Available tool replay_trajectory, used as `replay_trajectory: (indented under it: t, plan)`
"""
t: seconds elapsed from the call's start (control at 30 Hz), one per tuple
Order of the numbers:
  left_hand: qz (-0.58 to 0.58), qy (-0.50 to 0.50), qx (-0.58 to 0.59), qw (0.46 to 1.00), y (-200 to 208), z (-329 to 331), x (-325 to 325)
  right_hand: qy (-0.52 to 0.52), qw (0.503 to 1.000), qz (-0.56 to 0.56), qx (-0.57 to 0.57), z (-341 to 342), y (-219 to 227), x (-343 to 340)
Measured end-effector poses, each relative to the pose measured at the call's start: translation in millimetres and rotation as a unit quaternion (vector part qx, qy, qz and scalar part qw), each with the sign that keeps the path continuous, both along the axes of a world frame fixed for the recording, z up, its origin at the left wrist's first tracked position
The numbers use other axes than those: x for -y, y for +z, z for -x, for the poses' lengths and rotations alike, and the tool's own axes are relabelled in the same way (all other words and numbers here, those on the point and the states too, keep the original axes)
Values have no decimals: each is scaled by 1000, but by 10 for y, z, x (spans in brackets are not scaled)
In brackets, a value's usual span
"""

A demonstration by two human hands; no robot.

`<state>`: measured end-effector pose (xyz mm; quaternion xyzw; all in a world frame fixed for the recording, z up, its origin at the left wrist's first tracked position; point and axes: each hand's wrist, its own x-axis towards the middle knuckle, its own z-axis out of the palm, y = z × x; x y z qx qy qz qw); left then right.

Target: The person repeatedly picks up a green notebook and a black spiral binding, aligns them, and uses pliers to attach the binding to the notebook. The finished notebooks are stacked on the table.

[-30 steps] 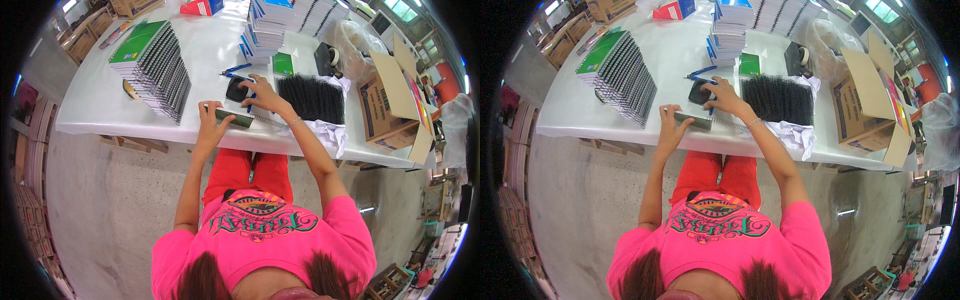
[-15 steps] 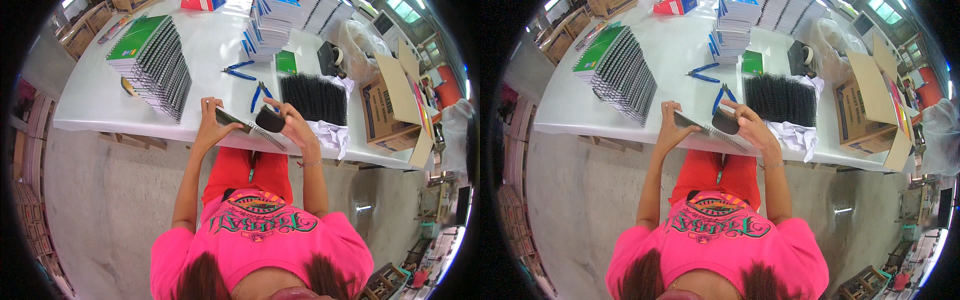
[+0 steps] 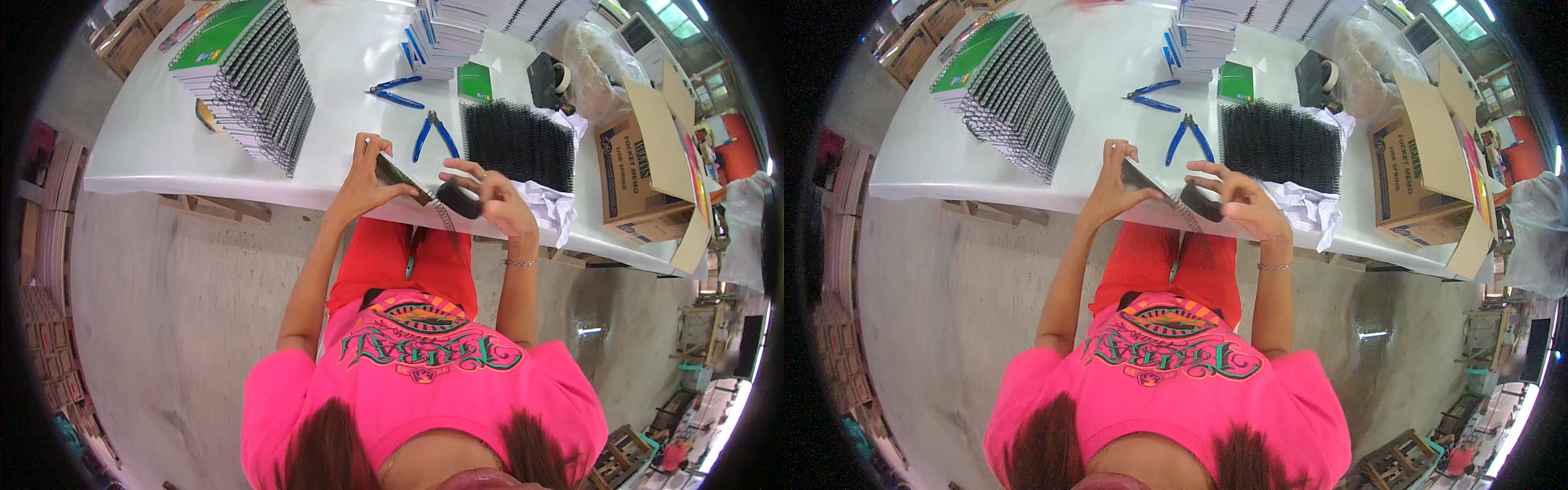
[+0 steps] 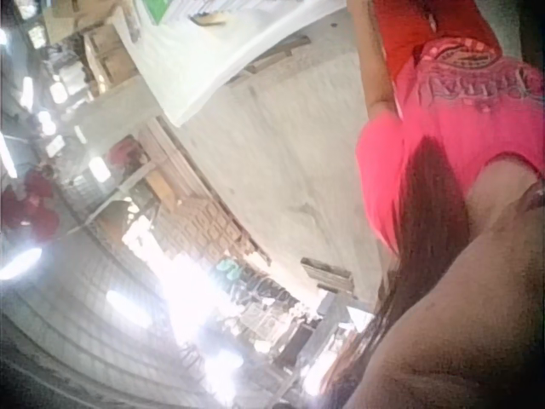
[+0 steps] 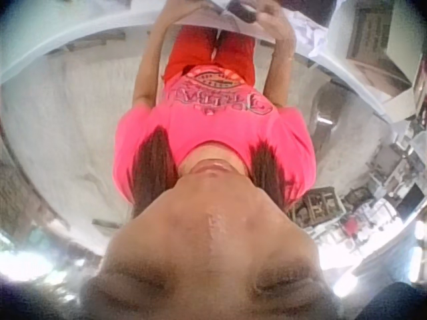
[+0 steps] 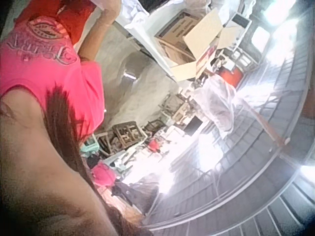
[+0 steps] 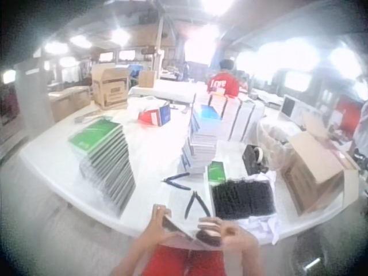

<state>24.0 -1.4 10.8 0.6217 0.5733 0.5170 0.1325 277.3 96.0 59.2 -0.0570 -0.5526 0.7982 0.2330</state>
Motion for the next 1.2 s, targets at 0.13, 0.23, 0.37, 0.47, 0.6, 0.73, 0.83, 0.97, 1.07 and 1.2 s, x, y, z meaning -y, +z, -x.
replay_trajectory:
  t: [0.13,0.23,0.37,0.47,0.6,0.73,0.83,0.97,1.07,1.2]
  plan:
    - [-8,4,-10,1000,-23,17,-9,-14,955,-238,178,55,215,66]
    - [-8,4,1,1000,-3,16,-21,-87,972,-147,159,35,134,-25]
    - [-5,-14,27,1000,-20,10,-38,-55,939,-220,258,104,14,44]
    - [4,-11,35,999,-33,3,-36,-53,970,-134,195,115,-88,23]
    - [11,-11,41,999,-24,10,-42,-66,966,-86,236,79,25,121]
    - [26,-19,50,998,-15,6,-36,-50,969,-52,238,34,-3,155]
    - [11,-16,40,999,-37,10,-32,-35,976,-35,214,64,-73,185]
    - [3,-25,33,999,-54,48,-33,-61,978,-50,194,-10,-241,95]
    - [1,-28,36,999,-31,66,-25,-33,993,115,14,-74,-176,47]
    - [-7,-26,28,999,-41,54,-23,-49,954,-196,220,-96,134,-16]
